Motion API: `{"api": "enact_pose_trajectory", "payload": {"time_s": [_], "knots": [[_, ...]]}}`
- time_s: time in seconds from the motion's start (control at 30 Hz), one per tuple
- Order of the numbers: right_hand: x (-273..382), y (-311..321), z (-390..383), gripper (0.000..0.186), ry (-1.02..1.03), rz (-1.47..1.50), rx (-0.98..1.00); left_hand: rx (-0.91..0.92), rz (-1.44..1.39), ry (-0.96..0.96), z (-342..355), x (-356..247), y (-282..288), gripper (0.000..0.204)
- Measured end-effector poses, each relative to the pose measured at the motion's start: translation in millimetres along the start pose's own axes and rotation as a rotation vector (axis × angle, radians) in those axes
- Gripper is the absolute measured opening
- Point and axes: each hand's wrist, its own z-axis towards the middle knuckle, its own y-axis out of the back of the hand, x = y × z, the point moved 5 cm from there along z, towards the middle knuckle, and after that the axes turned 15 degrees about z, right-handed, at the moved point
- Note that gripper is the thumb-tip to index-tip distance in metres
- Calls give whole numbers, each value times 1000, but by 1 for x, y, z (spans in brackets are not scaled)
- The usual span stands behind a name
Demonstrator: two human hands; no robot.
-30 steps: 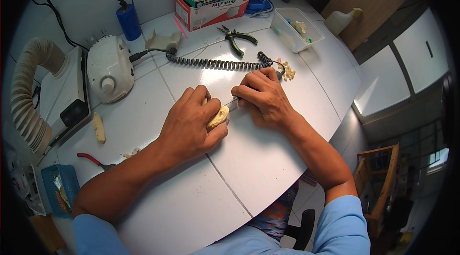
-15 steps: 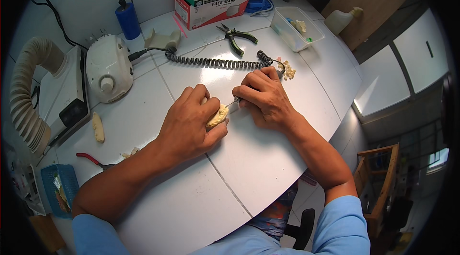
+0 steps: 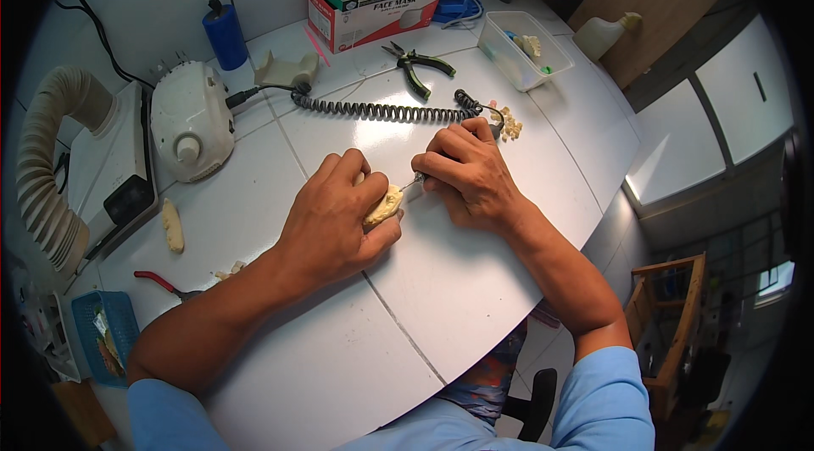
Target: The recorder uses a dental micromotor drill to shape and refine a dental cast/impression.
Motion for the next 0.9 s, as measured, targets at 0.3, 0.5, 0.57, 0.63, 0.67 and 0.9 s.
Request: {"api": "enact_pose_trajectory", "payload": {"time_s": [0.3,0.5,0.57,0.63,0.67,0.9], "knots": [[0,0,1,19,-2,3,3,1,4,-1,0,0,0,34],[0,0,2,17,-6,7,-2,2,5,-2,0,0,0,33],[0,0,2,16,-10,7,-3,-1,5,-4,0,-1,1,33],[0,-1,2,14,-12,-3,0,-4,2,-2,0,0,0,32],[0,-2,2,14,-11,-2,0,-4,2,-1,0,0,0,32],[-1,-2,2,15,-15,-6,-10,0,-1,2,0,-1,0,32]]}}
